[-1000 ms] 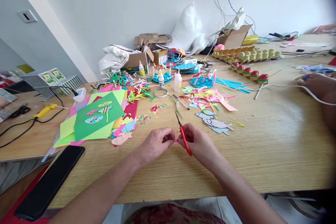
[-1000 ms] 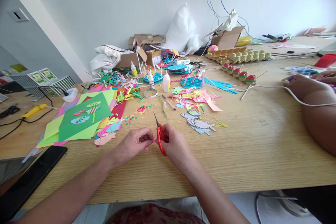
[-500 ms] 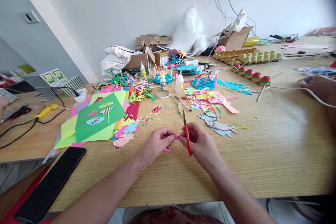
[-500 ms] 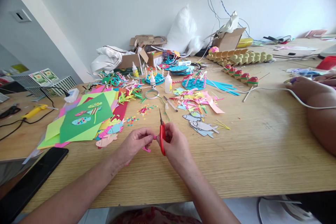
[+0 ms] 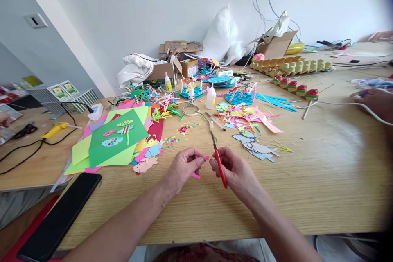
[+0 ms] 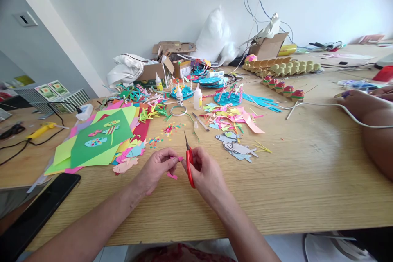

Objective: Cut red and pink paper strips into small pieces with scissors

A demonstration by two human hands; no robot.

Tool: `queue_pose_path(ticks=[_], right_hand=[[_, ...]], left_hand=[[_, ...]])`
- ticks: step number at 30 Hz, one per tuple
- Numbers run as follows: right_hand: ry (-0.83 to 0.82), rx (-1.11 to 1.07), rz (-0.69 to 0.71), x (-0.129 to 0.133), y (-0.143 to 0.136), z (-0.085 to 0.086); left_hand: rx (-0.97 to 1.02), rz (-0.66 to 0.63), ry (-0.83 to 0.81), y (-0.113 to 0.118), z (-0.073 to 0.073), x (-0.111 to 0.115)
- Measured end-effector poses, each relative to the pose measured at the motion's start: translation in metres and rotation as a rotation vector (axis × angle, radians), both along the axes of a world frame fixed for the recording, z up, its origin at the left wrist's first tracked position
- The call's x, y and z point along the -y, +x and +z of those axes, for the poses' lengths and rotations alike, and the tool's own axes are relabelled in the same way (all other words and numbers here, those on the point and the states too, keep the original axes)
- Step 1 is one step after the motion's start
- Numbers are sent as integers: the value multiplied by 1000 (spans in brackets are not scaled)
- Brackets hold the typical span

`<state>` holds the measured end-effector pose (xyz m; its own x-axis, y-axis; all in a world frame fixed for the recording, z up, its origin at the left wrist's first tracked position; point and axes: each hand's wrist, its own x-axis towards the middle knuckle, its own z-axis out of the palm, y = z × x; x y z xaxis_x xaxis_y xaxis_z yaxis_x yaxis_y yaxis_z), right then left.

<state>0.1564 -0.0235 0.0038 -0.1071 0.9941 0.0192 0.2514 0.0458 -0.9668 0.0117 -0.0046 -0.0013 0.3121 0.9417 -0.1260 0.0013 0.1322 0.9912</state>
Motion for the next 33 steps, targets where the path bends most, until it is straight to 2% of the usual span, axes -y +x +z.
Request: queue_pose_path(ticks=[5, 9, 18, 33], right_hand=[[-49, 272, 91, 21, 15, 5], [-101, 361, 135, 33, 21, 7], [-131, 374, 179, 34, 22, 8], [-118, 358, 168, 30, 20, 5]], left_hand=[[122, -38, -86, -4, 5, 3], [204, -73, -132, -5, 6, 4], [262, -158, -215, -6, 4, 5], [275, -167, -249, -7, 3, 4]])
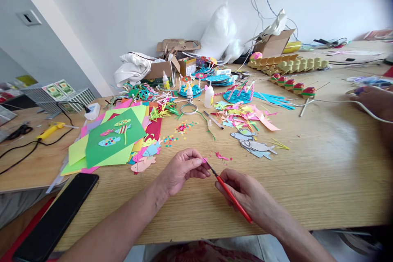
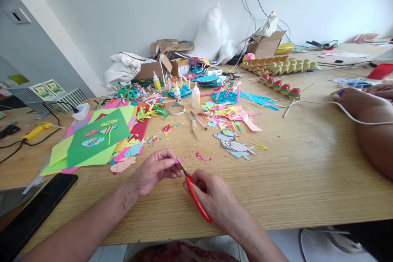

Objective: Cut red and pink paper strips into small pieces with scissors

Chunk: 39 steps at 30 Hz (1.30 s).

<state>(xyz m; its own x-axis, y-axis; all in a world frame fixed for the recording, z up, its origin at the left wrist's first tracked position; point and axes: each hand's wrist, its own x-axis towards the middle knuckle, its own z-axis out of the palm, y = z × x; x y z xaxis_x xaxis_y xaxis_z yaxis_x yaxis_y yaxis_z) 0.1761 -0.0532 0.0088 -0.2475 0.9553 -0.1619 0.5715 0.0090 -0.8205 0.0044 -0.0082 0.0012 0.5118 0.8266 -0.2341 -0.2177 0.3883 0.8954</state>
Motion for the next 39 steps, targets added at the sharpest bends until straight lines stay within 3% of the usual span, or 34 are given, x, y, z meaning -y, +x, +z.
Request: queue_pose_path(ticks=[16, 21, 25, 30, 39], right_hand=[[23, 47, 15, -2, -1, -5], [-44, 16, 27, -7, -2, -4], [-75, -167, 22, -13, -4, -7], [15, -499, -148, -23, -13, -10], [67, -597, -231, -32, -26, -8]], left_hand=[[-40, 9, 13, -3, -5, -4], [-125, 88, 77, -7, -2, -8], [-191, 170, 163, -6, 1, -8], [-221, 120, 144, 1, 1, -3], [-200, 83, 148, 4, 2, 1]])
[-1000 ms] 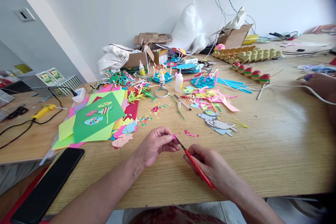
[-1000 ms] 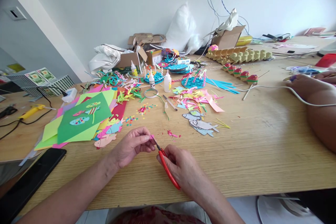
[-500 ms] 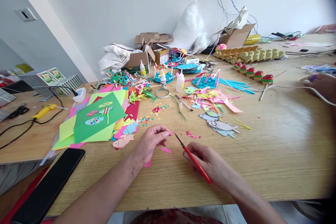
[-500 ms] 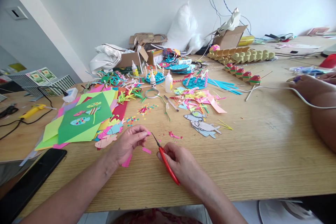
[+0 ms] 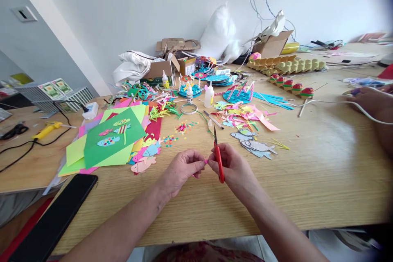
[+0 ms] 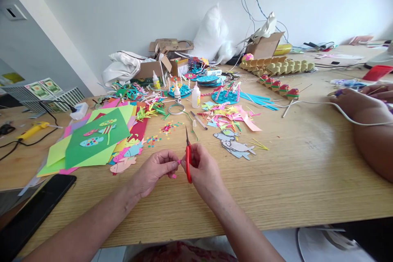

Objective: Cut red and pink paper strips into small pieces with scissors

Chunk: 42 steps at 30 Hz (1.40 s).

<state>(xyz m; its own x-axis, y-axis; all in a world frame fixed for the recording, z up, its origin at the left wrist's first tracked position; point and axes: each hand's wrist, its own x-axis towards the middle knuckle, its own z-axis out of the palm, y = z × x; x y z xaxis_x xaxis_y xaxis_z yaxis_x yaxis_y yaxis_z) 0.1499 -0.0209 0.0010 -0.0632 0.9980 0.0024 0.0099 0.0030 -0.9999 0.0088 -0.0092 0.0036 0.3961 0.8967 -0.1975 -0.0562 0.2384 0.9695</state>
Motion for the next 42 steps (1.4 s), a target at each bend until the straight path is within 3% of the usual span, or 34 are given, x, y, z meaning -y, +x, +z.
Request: queue_pose_path(ticks=[9, 15, 20, 42], right_hand=[[50, 109, 31, -3, 1, -1], [61, 422, 104, 15, 11, 7], [3, 576, 172, 32, 19, 5], [18, 558, 197, 33, 14, -1]], left_hand=[[-108, -71, 75, 1, -4, -1], [-4, 3, 37, -3, -2, -1], [103, 40, -5, -5, 1, 1], [108, 1, -44, -4, -1, 2]])
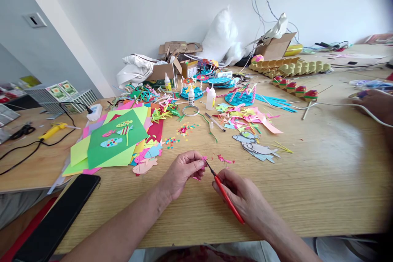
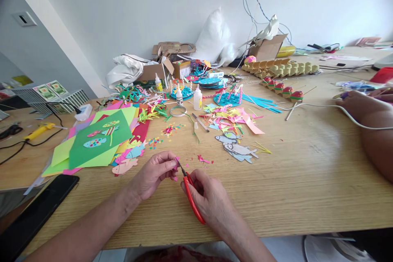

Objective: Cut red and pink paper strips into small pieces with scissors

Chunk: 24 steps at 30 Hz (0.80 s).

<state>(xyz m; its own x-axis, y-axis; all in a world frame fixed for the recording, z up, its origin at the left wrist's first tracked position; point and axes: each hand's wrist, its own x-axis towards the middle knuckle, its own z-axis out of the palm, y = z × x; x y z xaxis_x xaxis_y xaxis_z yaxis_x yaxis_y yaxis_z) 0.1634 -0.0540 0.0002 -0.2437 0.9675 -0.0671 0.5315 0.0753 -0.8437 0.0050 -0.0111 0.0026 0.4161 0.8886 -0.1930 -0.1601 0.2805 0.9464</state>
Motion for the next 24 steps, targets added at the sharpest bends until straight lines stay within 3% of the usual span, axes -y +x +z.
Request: queue_pose_path(ticks=[15, 24], right_hand=[[34, 85, -23, -1, 3, -3], [-92, -28, 17, -4, 4, -4]], left_hand=[[-29, -21, 0, 1, -2, -2], [-101, 4, 26, -2, 1, -6]])
